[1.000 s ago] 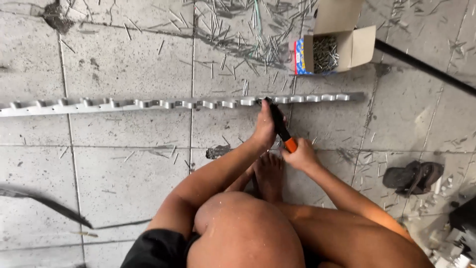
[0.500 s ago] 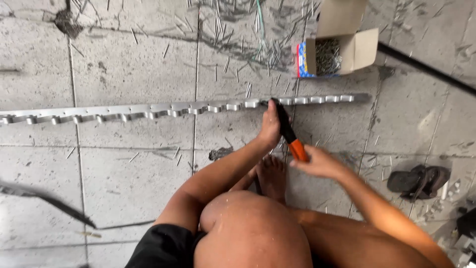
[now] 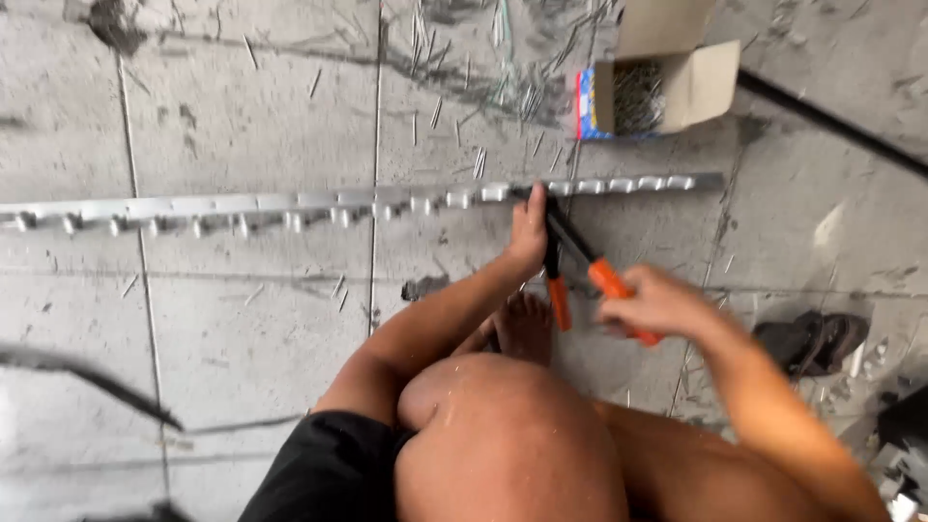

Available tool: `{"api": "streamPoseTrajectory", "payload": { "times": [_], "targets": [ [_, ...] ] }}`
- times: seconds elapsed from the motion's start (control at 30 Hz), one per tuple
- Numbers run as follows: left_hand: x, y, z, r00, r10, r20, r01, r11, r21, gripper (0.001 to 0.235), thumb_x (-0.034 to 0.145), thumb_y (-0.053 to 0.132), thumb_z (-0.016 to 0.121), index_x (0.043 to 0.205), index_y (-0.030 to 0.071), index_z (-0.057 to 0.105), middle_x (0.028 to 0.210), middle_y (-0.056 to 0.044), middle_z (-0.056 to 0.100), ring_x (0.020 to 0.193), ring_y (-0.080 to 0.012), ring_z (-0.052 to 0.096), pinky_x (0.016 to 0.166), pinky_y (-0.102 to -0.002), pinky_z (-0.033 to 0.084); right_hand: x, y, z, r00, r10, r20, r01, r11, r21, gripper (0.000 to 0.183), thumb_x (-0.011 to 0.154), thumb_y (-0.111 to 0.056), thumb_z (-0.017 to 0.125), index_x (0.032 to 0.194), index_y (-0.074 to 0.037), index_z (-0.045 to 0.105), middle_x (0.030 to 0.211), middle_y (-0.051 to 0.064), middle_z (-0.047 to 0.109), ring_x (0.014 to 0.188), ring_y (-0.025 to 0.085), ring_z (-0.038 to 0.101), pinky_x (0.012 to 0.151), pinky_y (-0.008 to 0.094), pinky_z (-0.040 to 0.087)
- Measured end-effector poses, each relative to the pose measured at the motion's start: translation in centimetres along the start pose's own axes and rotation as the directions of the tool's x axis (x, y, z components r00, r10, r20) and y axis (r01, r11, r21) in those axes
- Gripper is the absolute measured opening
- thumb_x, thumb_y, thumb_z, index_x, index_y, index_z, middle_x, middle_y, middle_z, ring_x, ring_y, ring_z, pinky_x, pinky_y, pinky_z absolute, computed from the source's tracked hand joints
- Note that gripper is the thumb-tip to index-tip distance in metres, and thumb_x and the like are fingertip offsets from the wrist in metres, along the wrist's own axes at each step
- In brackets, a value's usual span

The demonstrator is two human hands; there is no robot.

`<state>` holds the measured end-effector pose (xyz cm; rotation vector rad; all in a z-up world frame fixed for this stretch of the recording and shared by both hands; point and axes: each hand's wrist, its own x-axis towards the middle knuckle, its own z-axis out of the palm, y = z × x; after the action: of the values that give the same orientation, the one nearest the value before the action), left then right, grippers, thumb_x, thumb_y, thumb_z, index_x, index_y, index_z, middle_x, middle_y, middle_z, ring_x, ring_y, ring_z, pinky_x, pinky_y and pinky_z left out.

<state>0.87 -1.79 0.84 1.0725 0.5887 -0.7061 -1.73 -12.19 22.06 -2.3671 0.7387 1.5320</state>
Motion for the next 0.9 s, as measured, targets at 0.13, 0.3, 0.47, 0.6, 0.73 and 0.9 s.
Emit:
{"api": "streamPoseTrajectory", "payload": {
  "times": [0.13,0.3,0.47,0.6,0.73,0.9],
  "targets": [
    [2.1,-3.8,-0.1,0.993,0.115,0.009,-0.108,0.952,-0.286,0.073,0.098,0.067,0.055,0.075,-0.002,0.055,0.060,-0.025,0.062,0.053,-0.0336,0.068,0.050,-0.046,0.058,6.6,2.8,9.8,0.991,-0.132,-0.020,0.133,0.973,0.189,0.065,0.068,-0.053,0.084,0.105,0.000,0.072,0.106,0.025,0.075,0.110,0.038,0.071,0.090,0.046,0.055],
    [2.1,-3.5,0.1,0.990,0.144,0.001,-0.130,0.897,-0.422,0.071,0.094,0.068,0.063,0.075,0.001,0.053,0.056,-0.021,0.058,0.049,-0.0305,0.066,0.051,-0.044,0.059,9.5,2.2,13.1,0.930,-0.106,-0.351,0.224,0.922,0.317,0.057,0.074,-0.047,0.084,0.093,0.003,0.064,0.083,0.018,0.068,0.083,0.033,0.071,0.074,0.040,0.055],
    [5.0,-7.4,0.8,0.999,0.041,-0.011,-0.042,0.923,-0.383,0.097,0.087,0.074,0.070,0.123,-0.009,0.035,0.096,-0.029,0.054,0.071,-0.0407,0.069,0.069,-0.054,0.061,14.4,4.2,15.7,0.750,-0.130,-0.648,0.357,0.905,0.232,0.035,0.069,-0.037,0.081,0.063,-0.006,0.065,0.055,0.015,0.061,0.063,0.036,0.070,0.051,0.039,0.050],
    [2.2,-5.0,1.0,0.994,0.100,0.035,-0.085,0.949,-0.303,0.070,0.092,0.059,0.073,0.108,-0.003,0.046,0.080,-0.020,0.059,0.064,-0.0358,0.069,0.061,-0.047,0.061,11.6,4.1,14.5,0.817,-0.178,-0.548,0.362,0.898,0.248,0.039,0.067,-0.034,0.085,0.065,0.001,0.067,0.052,0.017,0.060,0.055,0.032,0.066,0.049,0.038,0.048],
    [0.6,0.9,-1.7,0.803,0.357,0.477,-0.355,0.930,-0.099,0.051,0.061,0.025,0.101,0.095,0.004,0.069,0.079,-0.012,0.071,0.071,-0.0180,0.070,0.066,-0.036,0.061,-1.2,2.7,2.8,0.931,-0.279,-0.236,0.339,0.900,0.273,0.046,0.082,-0.033,0.074,0.094,0.011,0.075,0.086,0.031,0.076,0.091,0.047,0.073,0.077,0.051,0.055],
    [-5.6,10.6,-2.9,0.611,0.287,0.738,-0.660,0.700,0.273,0.032,0.060,0.026,0.092,0.080,0.008,0.074,0.073,0.000,0.072,0.064,-0.0115,0.065,0.063,-0.028,0.055,-5.6,2.4,-4.0,0.955,-0.272,0.121,0.294,0.927,-0.233,0.032,0.085,-0.047,0.071,0.075,-0.018,0.073,0.058,-0.003,0.074,0.051,0.010,0.064,0.054,0.026,0.052]
  ]
}}
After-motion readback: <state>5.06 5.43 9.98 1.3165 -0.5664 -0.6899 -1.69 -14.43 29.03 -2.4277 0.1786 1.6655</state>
